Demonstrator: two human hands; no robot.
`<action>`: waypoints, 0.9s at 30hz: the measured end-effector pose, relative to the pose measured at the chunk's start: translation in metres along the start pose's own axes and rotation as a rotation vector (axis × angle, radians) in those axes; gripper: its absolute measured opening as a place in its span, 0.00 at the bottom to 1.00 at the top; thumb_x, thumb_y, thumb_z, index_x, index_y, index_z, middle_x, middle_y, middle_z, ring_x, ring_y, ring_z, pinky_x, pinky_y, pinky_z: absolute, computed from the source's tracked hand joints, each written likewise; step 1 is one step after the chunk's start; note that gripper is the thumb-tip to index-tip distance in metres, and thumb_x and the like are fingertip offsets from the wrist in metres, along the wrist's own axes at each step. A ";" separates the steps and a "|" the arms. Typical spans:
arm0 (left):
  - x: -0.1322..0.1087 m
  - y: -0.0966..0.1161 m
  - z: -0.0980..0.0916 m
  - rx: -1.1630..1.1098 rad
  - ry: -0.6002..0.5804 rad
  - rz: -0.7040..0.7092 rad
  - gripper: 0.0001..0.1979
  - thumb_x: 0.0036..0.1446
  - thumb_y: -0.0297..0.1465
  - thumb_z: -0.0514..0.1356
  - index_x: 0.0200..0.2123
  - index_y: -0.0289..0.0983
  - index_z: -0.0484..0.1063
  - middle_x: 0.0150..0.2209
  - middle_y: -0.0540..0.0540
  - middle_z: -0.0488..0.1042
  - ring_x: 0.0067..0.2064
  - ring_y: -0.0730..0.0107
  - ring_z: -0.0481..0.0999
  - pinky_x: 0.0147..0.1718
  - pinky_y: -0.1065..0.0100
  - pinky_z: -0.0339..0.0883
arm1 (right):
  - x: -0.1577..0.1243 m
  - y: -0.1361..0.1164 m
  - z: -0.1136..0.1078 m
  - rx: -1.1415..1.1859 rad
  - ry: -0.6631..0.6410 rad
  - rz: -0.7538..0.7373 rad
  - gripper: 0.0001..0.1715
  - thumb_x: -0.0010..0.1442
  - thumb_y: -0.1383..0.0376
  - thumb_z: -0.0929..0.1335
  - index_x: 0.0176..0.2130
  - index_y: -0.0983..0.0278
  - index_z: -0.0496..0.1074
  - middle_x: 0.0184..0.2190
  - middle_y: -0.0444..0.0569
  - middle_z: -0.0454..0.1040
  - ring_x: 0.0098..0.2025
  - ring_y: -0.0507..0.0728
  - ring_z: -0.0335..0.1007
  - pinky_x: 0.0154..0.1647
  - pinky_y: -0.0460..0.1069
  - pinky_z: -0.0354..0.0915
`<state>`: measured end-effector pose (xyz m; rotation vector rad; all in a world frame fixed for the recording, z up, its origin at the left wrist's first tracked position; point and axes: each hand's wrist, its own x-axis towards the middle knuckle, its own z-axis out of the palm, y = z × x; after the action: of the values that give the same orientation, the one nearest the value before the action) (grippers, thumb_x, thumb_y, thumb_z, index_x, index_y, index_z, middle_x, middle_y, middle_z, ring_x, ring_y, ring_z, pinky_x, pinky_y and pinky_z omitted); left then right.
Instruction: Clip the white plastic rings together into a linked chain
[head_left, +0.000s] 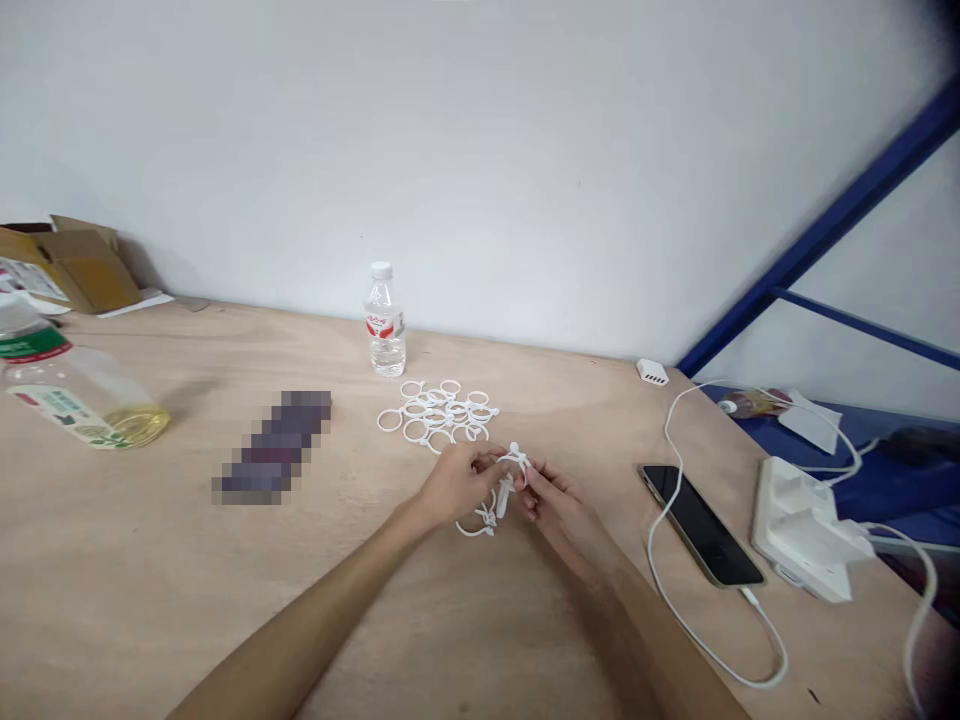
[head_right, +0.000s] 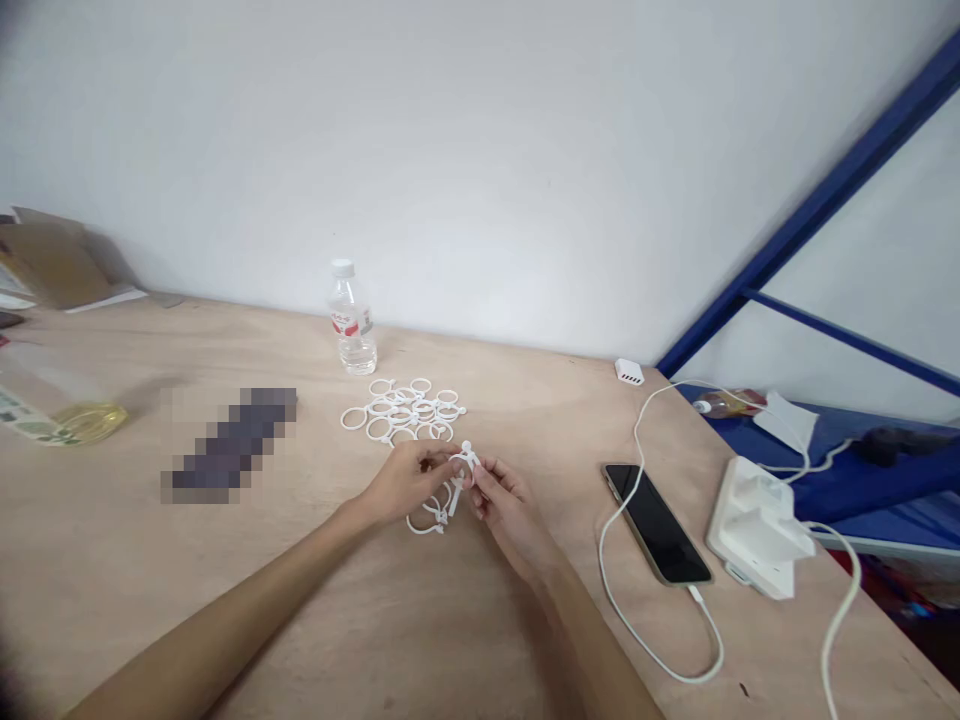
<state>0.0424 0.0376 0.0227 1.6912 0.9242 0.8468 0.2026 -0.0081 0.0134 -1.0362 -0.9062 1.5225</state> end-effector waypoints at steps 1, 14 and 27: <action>-0.001 -0.001 0.001 -0.011 0.025 -0.013 0.10 0.55 0.31 0.56 0.33 0.35 0.76 0.17 0.55 0.64 0.20 0.77 0.59 0.22 0.74 0.52 | 0.000 0.002 0.001 0.049 -0.002 0.015 0.16 0.50 0.56 0.75 0.30 0.65 0.72 0.27 0.43 0.69 0.24 0.47 0.56 0.24 0.44 0.53; -0.002 0.005 -0.015 -0.410 -0.169 -0.136 0.11 0.46 0.37 0.60 0.23 0.34 0.70 0.26 0.46 0.72 0.27 0.73 0.64 0.26 0.71 0.55 | 0.005 -0.008 0.016 0.249 -0.077 0.181 0.12 0.48 0.60 0.74 0.28 0.66 0.74 0.23 0.42 0.64 0.21 0.47 0.53 0.20 0.43 0.53; -0.036 0.029 -0.022 -0.407 -0.112 -0.120 0.11 0.50 0.31 0.59 0.38 0.35 0.71 0.37 0.43 0.73 0.38 0.62 0.71 0.43 0.58 0.65 | -0.011 -0.021 0.042 -0.057 0.012 -0.079 0.17 0.49 0.57 0.72 0.20 0.63 0.64 0.20 0.41 0.57 0.24 0.51 0.52 0.25 0.47 0.53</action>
<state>0.0117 0.0096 0.0524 1.3038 0.7128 0.7899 0.1709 -0.0160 0.0492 -1.0374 -0.9753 1.4306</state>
